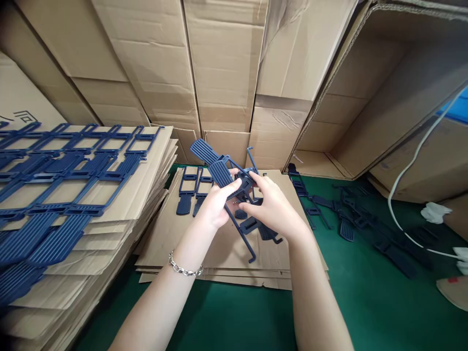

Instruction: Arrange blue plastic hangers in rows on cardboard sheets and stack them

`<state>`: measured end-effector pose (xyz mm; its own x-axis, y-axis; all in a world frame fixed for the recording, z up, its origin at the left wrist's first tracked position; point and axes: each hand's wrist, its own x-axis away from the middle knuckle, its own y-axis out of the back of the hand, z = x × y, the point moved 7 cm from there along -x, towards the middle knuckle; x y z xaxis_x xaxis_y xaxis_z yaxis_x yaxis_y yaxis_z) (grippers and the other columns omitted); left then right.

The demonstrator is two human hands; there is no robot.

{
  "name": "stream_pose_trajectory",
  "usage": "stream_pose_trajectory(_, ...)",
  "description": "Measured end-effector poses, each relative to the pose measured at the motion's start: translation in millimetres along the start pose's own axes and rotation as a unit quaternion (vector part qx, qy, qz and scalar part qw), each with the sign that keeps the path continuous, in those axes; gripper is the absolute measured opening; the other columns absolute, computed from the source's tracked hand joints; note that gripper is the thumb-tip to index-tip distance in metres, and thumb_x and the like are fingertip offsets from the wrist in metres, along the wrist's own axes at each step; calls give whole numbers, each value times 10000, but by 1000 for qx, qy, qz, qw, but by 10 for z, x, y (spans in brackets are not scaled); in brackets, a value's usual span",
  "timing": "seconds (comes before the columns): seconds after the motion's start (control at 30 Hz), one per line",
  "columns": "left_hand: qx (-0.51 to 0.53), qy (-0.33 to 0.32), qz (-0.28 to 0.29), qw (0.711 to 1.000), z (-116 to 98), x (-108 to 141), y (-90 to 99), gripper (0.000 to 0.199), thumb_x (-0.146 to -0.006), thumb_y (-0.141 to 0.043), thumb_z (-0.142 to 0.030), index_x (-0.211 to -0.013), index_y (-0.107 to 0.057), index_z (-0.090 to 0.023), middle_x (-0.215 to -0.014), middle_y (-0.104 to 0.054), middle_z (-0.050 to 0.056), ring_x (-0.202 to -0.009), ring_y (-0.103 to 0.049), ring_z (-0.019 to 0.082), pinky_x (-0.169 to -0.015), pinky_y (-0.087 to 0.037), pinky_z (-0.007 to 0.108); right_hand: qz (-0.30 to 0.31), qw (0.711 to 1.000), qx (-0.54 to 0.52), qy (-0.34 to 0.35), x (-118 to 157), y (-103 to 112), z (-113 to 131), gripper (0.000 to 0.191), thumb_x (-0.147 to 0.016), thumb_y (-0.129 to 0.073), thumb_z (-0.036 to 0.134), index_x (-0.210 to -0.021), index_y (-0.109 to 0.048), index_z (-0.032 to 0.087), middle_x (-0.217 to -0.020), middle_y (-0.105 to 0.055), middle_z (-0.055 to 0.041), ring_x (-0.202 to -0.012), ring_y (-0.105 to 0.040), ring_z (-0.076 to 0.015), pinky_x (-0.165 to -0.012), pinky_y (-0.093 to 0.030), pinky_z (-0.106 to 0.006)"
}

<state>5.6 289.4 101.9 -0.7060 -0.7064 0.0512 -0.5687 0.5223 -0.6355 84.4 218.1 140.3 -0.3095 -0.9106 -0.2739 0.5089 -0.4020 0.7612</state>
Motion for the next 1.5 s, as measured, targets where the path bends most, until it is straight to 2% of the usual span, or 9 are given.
stream_pose_trajectory(0.1,-12,6,11,1000,-33,-20,54,383,-692,-647,-213,-1057,-531,-229,-813,-606,12,-695,-609,158,-549,-502,270,32,993,-109,-24,32,48,-63,586,-769,-563,379,-1318,-391,264,-1276,-457,-38,-1138,-454,-207,-916,-429,-334)
stream_pose_trajectory(0.33,29,44,-5,999,-57,-39,103,449,-718,-631,-208,-1150,-510,-234,-812,-623,34,-686,-625,169,-573,-514,288,-91,960,-244,-103,0,242,-341,491,-814,-487,416,-1280,-431,273,-1295,-449,-39,-965,-563,-170,-866,-466,-318)
stream_pose_trajectory(0.53,84,36,-29,995,-145,-22,129,355,-760,-592,-178,-1106,-546,-247,-827,-630,16,-740,-638,167,-724,-522,369,143,883,-422,-148,83,-2,-511,405,-752,-537,416,-1063,-572,159,-945,-623,-89,-744,-597,-173,-713,-503,-318)
stream_pose_trajectory(0.83,36,17,26,999,-229,-2,94,210,-775,-578,-203,-980,-621,-193,-889,-636,48,-736,-628,172,-721,-523,403,185,931,-293,-114,35,-149,-312,296,-771,-572,400,-931,-541,152,-699,-536,-1,-544,-470,-74,-497,-417,-183)
stream_pose_trajectory(1.03,39,12,15,999,-266,-12,131,182,-775,-562,-185,-937,-633,-141,-851,-642,76,-755,-635,185,-674,-521,319,37,960,-154,-232,41,162,-909,203,-787,-532,322,-901,-539,155,-699,-574,-25,-551,-523,-97,-480,-427,-179)
stream_pose_trajectory(1.1,39,16,-1,999,-278,-6,153,227,-779,-548,-172,-995,-613,-147,-870,-641,79,-802,-638,199,-678,-520,316,12,946,-121,-301,101,218,-1241,176,-788,-535,288,-903,-534,155,-669,-563,-23,-515,-514,-95,-462,-430,-182)
stream_pose_trajectory(1.23,20,-8,-24,999,-319,1,182,341,-752,-574,-152,-1092,-577,-175,-890,-627,63,-791,-634,181,-678,-517,305,58,886,-148,-436,285,93,-1772,290,-797,-558,229,-1073,-504,158,-666,-563,-13,-469,-498,-76,-441,-435,-174)
stream_pose_trajectory(1.37,2,-37,-35,999,-315,-17,193,399,-712,-617,-149,-1108,-571,-183,-884,-609,49,-735,-607,132,-629,-504,246,62,870,-146,-467,363,23,-1928,516,-799,-574,233,-1273,-397,133,-601,-545,-1,-431,-485,-83,-424,-437,-183)
stream_pose_trajectory(1.5,-1,-43,-58,997,-272,-45,226,430,-697,-627,-152,-1117,-554,-209,-934,-590,51,-748,-597,138,-603,-499,252,64,876,-131,-460,324,-38,-1916,538,-803,-563,230,-1308,-391,158,-675,-577,-20,-483,-528,-89,-458,-463,-186)
